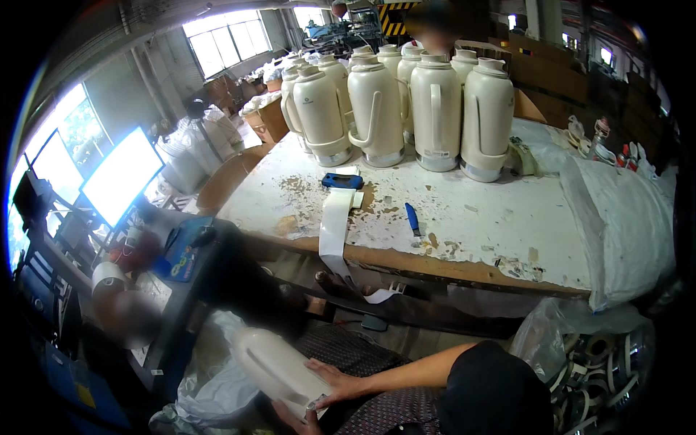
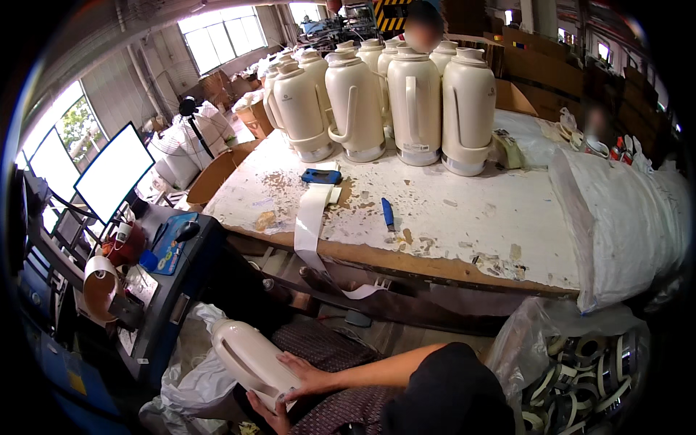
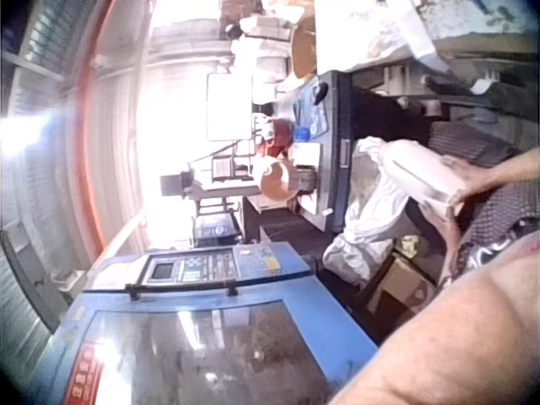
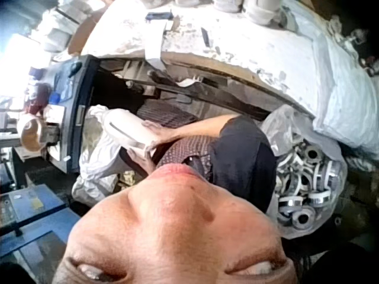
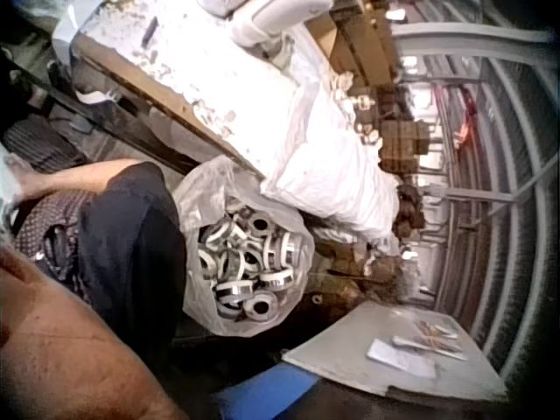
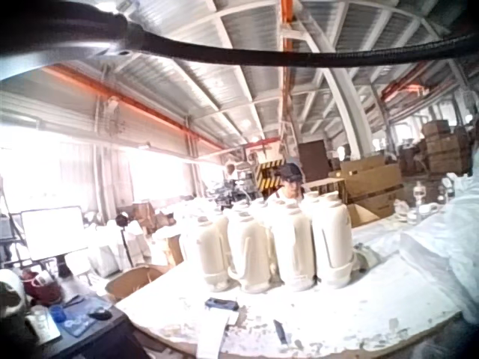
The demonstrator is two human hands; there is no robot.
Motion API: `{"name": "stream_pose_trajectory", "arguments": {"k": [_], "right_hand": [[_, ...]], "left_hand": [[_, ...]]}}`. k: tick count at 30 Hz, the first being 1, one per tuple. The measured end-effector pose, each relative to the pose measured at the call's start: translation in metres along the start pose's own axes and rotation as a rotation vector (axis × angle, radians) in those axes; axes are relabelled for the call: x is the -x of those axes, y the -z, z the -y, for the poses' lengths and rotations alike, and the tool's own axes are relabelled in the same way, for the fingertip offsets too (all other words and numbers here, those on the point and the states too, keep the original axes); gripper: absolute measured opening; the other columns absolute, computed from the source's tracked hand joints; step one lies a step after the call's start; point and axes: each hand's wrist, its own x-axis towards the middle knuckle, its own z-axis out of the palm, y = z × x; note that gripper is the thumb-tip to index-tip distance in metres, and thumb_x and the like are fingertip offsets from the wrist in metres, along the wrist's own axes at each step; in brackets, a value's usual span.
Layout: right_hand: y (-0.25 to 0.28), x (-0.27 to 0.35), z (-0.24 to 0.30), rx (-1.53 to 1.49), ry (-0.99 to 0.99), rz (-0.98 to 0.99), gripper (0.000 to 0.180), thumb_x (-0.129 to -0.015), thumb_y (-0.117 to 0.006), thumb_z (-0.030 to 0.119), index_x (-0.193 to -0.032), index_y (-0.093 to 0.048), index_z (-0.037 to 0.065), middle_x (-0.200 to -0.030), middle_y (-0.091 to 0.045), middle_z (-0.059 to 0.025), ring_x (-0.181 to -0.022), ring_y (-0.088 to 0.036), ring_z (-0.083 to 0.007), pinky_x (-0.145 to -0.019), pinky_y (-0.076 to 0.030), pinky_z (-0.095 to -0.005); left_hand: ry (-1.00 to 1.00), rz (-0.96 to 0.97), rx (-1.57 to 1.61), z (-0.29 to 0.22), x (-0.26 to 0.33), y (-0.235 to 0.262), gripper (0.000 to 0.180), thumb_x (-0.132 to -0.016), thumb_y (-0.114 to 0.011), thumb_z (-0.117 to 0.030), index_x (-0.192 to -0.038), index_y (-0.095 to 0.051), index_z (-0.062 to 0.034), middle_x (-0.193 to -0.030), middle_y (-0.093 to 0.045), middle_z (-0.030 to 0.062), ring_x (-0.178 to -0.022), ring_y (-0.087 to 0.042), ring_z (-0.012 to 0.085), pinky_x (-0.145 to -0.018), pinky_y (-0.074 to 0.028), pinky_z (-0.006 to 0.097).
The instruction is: The person assembles white thermos bottles by attaching handles and applying labels. They pick up a bottle body, attach a handle, apply a label to the side, and place the finished unit on a table. This process is repeated for multiple units.
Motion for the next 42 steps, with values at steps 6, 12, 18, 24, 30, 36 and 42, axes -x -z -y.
{"name": "stream_pose_trajectory", "arguments": {"k": [6,12,18,24,30,36,42], "right_hand": [[0.004,0.002,-0.014,-0.046,0.022,0.054,0.118,-0.073,-0.072,0.061,-0.152,-0.005,0.005,-0.156,-0.002,-0.0237,-0.146,0.0,-0.0376,-0.117,-0.009,-0.0488],[0.015,-0.009,-0.008,-0.154,-0.074,0.107,0.118,-0.073,-0.071,0.062,-0.152,-0.004,0.004,-0.156,-0.002,-0.0256,-0.146,0.0,-0.0386,-0.117,-0.009,-0.0492],[-0.005,-0.019,0.018,0.173,-0.235,0.003,0.121,-0.072,-0.071,0.063,-0.151,-0.003,0.002,-0.154,-0.007,-0.029,-0.143,-0.008,-0.0464,-0.116,-0.016,-0.0502],[0.002,-0.013,-0.002,-0.083,-0.085,-0.053,0.09,-0.085,-0.065,0.045,-0.151,-0.018,0.005,-0.153,-0.021,-0.0234,-0.144,-0.014,-0.0377,-0.116,-0.017,-0.0439],[0.002,-0.018,-0.015,-0.244,-0.057,-0.167,0.07,-0.092,-0.059,0.041,-0.145,-0.034,0.004,-0.15,-0.031,-0.0199,-0.142,-0.023,-0.0329,-0.116,-0.018,-0.0403],[-0.023,-0.044,0.047,0.415,0.164,-0.174,0.084,-0.082,-0.062,0.058,-0.143,-0.036,0.006,-0.154,-0.019,-0.0207,-0.143,-0.017,-0.0379,-0.114,-0.016,-0.0509],[-0.024,-0.031,0.052,0.566,0.151,-0.149,0.071,-0.083,-0.06,0.055,-0.132,-0.051,0.005,-0.154,-0.02,-0.0187,-0.143,-0.016,-0.0381,-0.113,-0.016,-0.0529]], "left_hand": [[-0.078,0.029,0.026,0.022,0.007,-0.007,0.075,-0.093,-0.062,-0.035,-0.147,-0.027,0.0026,-0.15,-0.023,0.0274,-0.137,-0.028,0.0425,-0.111,-0.029,0.049],[-0.132,0.041,-0.056,0.024,-0.002,-0.003,0.072,-0.095,-0.058,-0.036,-0.147,-0.026,0.002,-0.151,-0.022,0.0275,-0.137,-0.028,0.0428,-0.111,-0.029,0.05],[-0.099,0.035,-0.016,0.022,-0.005,-0.005,0.072,-0.095,-0.058,-0.036,-0.147,-0.026,0.0015,-0.151,-0.022,0.0274,-0.137,-0.027,0.043,-0.111,-0.029,0.05],[0.073,-0.003,0.089,0.025,-0.009,-0.011,0.083,-0.077,-0.074,-0.029,-0.143,-0.032,-0.0006,-0.149,-0.022,0.026,-0.136,-0.027,0.0409,-0.11,-0.028,0.047],[0.13,0.137,0.032,0.014,-0.038,-0.009,0.106,-0.069,-0.081,-0.041,-0.148,-0.023,-0.0009,-0.151,-0.01,0.0311,-0.14,-0.017,0.0433,-0.113,-0.021,0.05],[0.092,0.036,0.074,0.031,-0.038,-0.027,0.103,-0.072,-0.075,-0.048,-0.148,-0.023,-0.0019,-0.151,-0.012,0.0331,-0.14,-0.015,0.0473,-0.113,-0.02,0.053],[-0.021,0.051,0.178,0.023,-0.028,-0.023,0.077,-0.087,-0.063,-0.031,-0.148,-0.026,-0.0006,-0.154,-0.014,0.0281,-0.142,-0.02,0.0415,-0.114,-0.022,0.049]]}}
